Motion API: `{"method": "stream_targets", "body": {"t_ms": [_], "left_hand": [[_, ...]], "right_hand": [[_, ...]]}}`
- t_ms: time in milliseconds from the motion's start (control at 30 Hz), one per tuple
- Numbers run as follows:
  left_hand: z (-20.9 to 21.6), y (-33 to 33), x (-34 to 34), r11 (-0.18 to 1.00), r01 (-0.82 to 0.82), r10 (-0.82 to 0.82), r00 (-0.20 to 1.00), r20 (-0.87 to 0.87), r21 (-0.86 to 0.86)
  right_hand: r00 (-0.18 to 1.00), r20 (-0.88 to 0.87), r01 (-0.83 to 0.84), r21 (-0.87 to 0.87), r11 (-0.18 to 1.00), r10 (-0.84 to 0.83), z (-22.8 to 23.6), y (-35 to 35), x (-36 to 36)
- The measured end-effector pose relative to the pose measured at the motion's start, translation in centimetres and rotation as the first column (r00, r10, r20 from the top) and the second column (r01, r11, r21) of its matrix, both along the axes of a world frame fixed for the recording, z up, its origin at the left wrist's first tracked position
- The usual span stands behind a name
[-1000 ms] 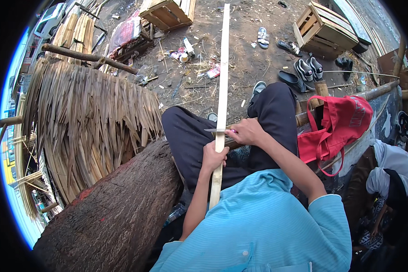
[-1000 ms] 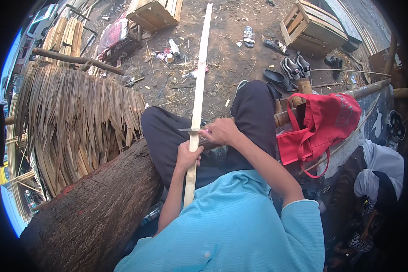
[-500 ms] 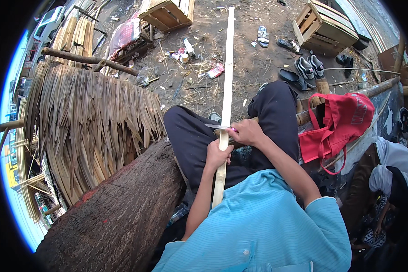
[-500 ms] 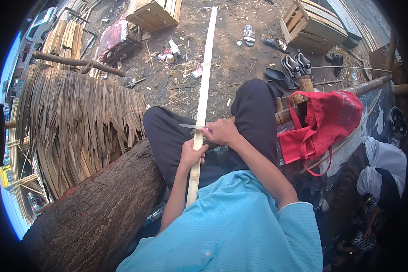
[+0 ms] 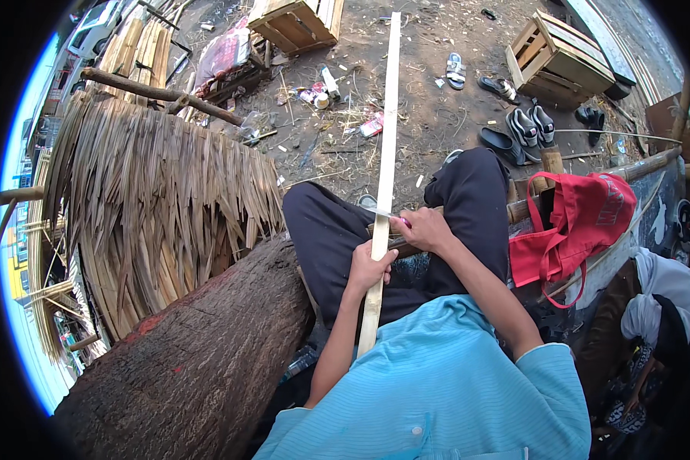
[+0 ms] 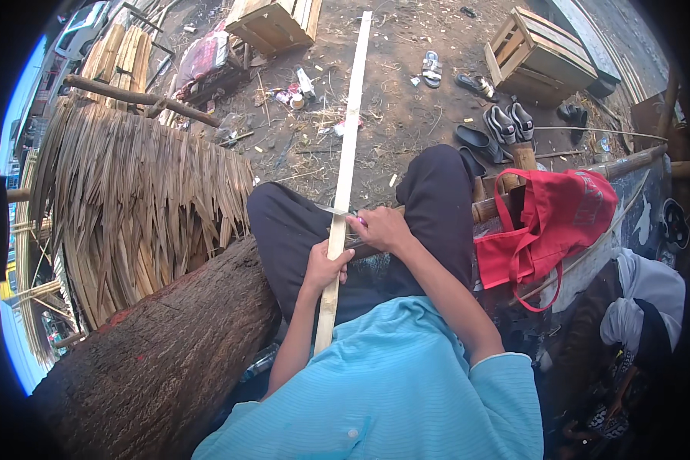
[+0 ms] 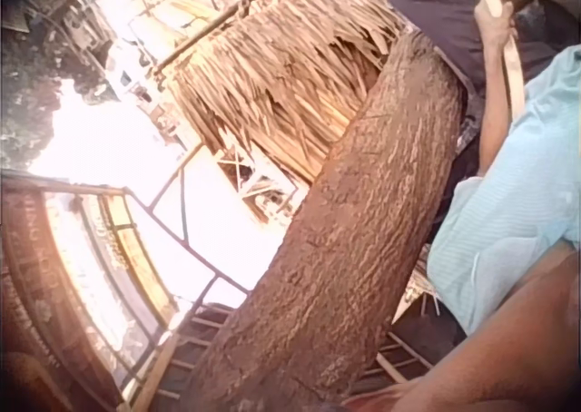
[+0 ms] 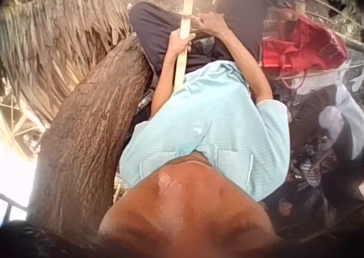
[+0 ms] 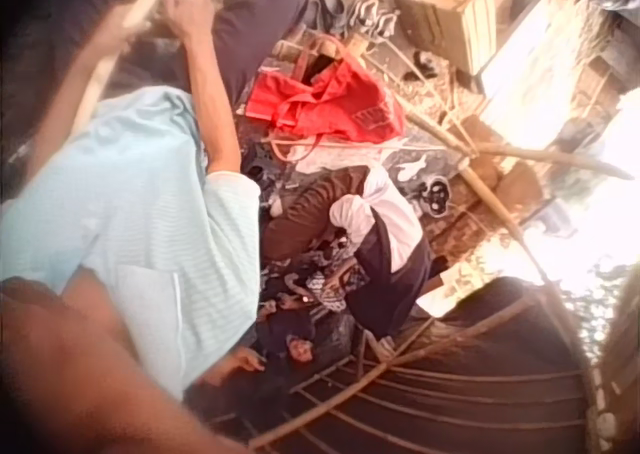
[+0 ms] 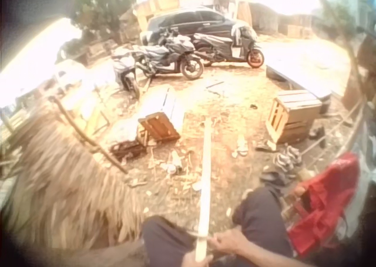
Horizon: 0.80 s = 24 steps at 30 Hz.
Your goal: The person shaves a thin strip of bamboo by hand using a knife. They hold the bamboo strip on their lap and repeatedly slide the knife blade along its length to smooth or thin the surface.
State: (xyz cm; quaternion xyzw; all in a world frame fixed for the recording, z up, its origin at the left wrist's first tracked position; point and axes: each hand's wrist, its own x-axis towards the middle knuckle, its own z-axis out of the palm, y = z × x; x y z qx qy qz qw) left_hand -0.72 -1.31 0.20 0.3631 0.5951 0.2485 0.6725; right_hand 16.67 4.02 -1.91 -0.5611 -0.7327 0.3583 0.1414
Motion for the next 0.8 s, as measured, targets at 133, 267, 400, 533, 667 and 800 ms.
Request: {"method": "stream_targets", "body": {"t_ms": [133, 267, 400, 533, 667, 800], "left_hand": [[-0.1, -0.2, -0.2, 1.0, -0.016, 0.018, 0.997, 0.077, -0.022], [0.6, -0.9, 0.2, 1.0, 0.009, -0.008, 0.999, 0.053, -0.011], [-1.4, -1.6, 0.4, 1.0, 0.012, -0.008, 0.991, 0.132, -0.024], [-2.2, -1.3, 0.2, 1.0, -0.016, 0.021, 0.974, 0.226, -0.022], [-2.3, -0.2, 0.6, 0.99, -0.005, 0.033, 0.981, 0.193, -0.144], [-2.4, 0.1, 0.8, 0.996, 0.017, -0.01, 0.997, 0.074, -0.09]], "right_hand": [[0.999, 0.033, 0.025, -0.036, 0.999, -0.024, -0.4, -0.3, -0.7], [0.999, -0.006, 0.032, 0.023, 0.999, -0.031, -1.8, -1.5, -0.1], [0.999, -0.045, 0.028, -0.015, 1.0, -0.028, -1.7, -1.9, -0.1], [0.998, -0.059, -0.007, 0.012, 1.0, 0.008, -1.7, -1.3, -0.4], [0.999, -0.04, -0.03, 0.037, 0.999, 0.032, -1.4, -1.1, -0.5], [0.995, -0.041, -0.083, 0.079, 0.993, 0.087, -2.3, -0.8, -1.1]]}}
